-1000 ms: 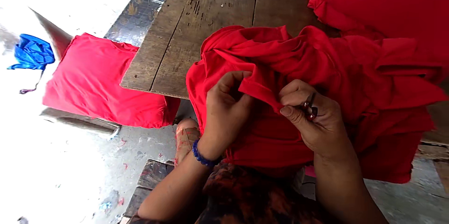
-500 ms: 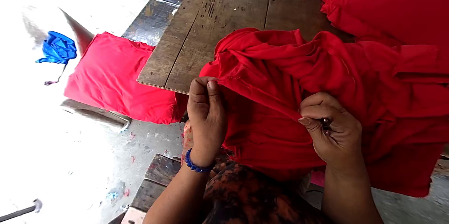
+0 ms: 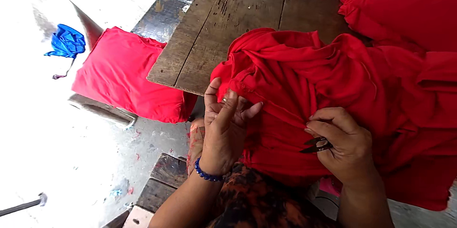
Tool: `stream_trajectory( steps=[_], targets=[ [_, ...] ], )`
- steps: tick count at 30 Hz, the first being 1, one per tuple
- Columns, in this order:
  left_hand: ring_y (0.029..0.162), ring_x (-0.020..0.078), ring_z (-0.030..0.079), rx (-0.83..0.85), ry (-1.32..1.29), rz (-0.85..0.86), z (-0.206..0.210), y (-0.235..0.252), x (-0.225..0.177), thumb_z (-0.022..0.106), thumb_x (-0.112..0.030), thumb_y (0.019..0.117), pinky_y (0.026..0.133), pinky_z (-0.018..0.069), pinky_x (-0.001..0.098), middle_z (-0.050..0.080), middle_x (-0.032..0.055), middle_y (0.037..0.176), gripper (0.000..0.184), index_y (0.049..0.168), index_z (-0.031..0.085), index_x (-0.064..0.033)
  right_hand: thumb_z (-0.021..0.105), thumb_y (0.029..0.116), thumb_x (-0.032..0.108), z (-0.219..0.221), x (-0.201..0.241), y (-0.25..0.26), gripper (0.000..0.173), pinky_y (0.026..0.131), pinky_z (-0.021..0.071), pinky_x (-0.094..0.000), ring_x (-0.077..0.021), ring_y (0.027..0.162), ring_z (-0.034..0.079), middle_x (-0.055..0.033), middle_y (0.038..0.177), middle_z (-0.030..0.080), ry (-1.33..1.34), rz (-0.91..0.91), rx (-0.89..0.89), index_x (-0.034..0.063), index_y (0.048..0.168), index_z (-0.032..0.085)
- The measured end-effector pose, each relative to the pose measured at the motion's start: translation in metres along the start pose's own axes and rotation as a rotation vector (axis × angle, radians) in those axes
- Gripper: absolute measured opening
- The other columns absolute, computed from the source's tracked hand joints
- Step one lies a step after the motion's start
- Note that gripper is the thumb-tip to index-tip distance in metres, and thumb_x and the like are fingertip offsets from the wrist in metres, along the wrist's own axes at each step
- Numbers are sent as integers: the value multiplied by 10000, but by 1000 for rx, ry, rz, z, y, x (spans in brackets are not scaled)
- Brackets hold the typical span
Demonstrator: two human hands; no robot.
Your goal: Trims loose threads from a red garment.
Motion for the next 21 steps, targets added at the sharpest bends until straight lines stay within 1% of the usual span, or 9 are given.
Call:
stream_trajectory(
  steps=[3, 5, 7, 9, 11, 13, 15, 17, 21],
  targets=[
    [1023, 199, 717, 82, 59, 71, -2, 6, 2, 583, 65, 949, 926, 597, 364, 672, 87, 1196, 559, 1410, 405, -198, 592, 995, 87, 0, 1, 1, 170, 686, 508, -228, -139, 837, 647, -148, 985, 688, -16, 20, 13, 42, 942, 747],
    [1038, 169, 706, 116, 155, 118, -3, 8, 3, 662, 97, 890, 919, 591, 332, 671, 77, 1236, 647, 1423, 428, -186, 622, 1003, 137, -2, 1, 3, 149, 713, 514, -190, -88, 859, 634, -121, 1014, 668, 46, 88, -4, 50, 970, 738],
    [1036, 147, 700, 148, 247, 146, -3, 8, 4, 680, 109, 872, 905, 591, 313, 662, 71, 1270, 664, 1440, 467, -161, 677, 980, 193, -8, 4, 11, 173, 709, 475, -115, -1, 846, 557, -47, 1043, 593, 198, 170, -46, 52, 1078, 699],
    [972, 123, 707, 151, 317, 171, -3, 7, 4, 694, 114, 866, 866, 604, 289, 674, 70, 1244, 620, 1427, 539, -99, 712, 957, 263, -16, 14, 28, 307, 652, 417, -60, 81, 796, 491, 67, 1070, 554, 377, 210, -28, 121, 1208, 606],
    [931, 102, 705, 115, 378, 191, -5, 6, 5, 709, 82, 884, 829, 607, 272, 699, 58, 1204, 475, 1335, 646, -52, 702, 953, 277, -19, 29, 47, 354, 615, 392, -46, 107, 752, 462, 118, 1050, 558, 492, 185, 1, 154, 1241, 537],
    [910, 85, 678, 85, 437, 221, -7, 7, 6, 716, 17, 916, 816, 595, 258, 698, 27, 1116, 271, 1176, 735, -55, 675, 976, 249, -13, 37, 60, 302, 649, 427, -69, 73, 780, 484, 76, 1020, 534, 505, 148, 25, 93, 1202, 550],
    [913, 85, 682, 83, 434, 231, -9, 7, 7, 690, -37, 958, 839, 588, 264, 719, 13, 1018, 124, 1051, 765, -70, 656, 999, 249, 1, 37, 64, 241, 652, 461, -91, 46, 776, 524, 45, 933, 544, 453, 155, 46, 43, 1110, 595],
    [864, 98, 706, 90, 408, 237, -11, 6, 8, 668, -38, 975, 813, 610, 281, 730, 24, 965, 100, 1014, 755, -66, 649, 1014, 280, 15, 33, 61, 266, 650, 474, -101, 42, 758, 548, 37, 885, 582, 386, 169, 79, 26, 1090, 632],
    [851, 95, 717, 123, 384, 282, -16, 1, 10, 662, -33, 980, 810, 637, 310, 706, -9, 973, 92, 1017, 692, -112, 650, 1009, 319, 27, 27, 46, 278, 627, 459, -128, 30, 716, 556, 28, 831, 630, 190, 192, 101, 45, 1048, 676]
  ],
)
Point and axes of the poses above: each hand's wrist, its own y-axis towards the middle knuckle, its own z-axis out of the palm, x = y × z, the point moved 4 cm from there along y, towards the middle knuckle
